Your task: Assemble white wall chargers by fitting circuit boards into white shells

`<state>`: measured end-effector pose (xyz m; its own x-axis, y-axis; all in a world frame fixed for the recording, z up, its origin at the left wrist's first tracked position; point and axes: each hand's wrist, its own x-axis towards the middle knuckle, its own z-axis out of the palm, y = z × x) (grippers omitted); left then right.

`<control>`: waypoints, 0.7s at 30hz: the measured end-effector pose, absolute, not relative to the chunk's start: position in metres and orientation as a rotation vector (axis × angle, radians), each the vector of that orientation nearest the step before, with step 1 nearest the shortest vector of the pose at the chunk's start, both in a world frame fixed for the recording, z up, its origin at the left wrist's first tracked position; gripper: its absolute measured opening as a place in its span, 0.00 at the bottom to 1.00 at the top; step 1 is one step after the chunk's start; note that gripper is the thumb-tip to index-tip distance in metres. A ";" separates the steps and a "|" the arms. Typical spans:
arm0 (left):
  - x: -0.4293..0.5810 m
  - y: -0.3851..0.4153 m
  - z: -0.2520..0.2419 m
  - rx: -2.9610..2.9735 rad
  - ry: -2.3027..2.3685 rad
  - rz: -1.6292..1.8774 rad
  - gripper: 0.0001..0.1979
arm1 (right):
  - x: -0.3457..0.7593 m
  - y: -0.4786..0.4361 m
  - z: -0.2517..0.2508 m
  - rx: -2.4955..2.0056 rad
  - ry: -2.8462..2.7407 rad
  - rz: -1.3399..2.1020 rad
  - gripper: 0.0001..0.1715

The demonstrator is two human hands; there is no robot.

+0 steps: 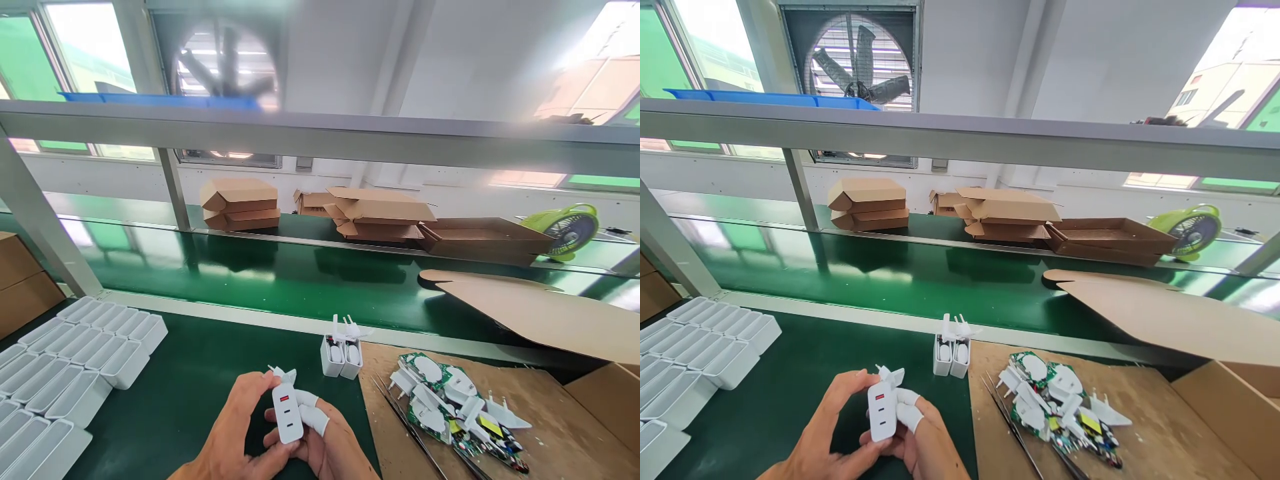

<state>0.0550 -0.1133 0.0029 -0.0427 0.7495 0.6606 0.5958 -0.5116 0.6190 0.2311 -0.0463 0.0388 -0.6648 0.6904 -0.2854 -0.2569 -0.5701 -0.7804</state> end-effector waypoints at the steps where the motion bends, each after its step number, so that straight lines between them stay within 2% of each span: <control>1: 0.055 -0.113 0.003 2.071 1.465 1.596 0.35 | 0.231 -0.046 0.037 -0.797 -0.985 2.236 0.28; 3: 0.056 -0.113 0.002 2.072 1.466 1.593 0.36 | 0.231 -0.045 0.031 -0.818 -0.998 2.229 0.29; 7: 0.057 -0.113 0.005 2.087 1.470 1.581 0.36 | 0.231 -0.041 0.016 -0.900 -0.999 2.193 0.40; 9: 0.056 -0.113 0.007 2.099 1.479 1.568 0.36 | 0.231 -0.040 0.013 -0.904 -1.035 2.165 0.42; 13: 0.053 -0.111 0.004 2.137 1.623 1.500 0.35 | 0.232 -0.045 0.017 -0.833 -1.356 1.870 0.35; 18: 0.044 -0.102 -0.005 1.947 1.773 1.287 0.33 | 0.242 -0.046 0.019 -0.790 -1.678 1.193 0.23; 21: 0.040 -0.085 -0.004 1.734 1.754 1.194 0.35 | 0.261 -0.031 0.025 -0.909 -1.620 0.818 0.19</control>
<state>0.0398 -0.0853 -0.0037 -0.1515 0.9481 0.2795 0.6077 -0.1336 0.7828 0.2613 -0.0312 0.0253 -0.1541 0.8771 0.4550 0.1544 0.4762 -0.8657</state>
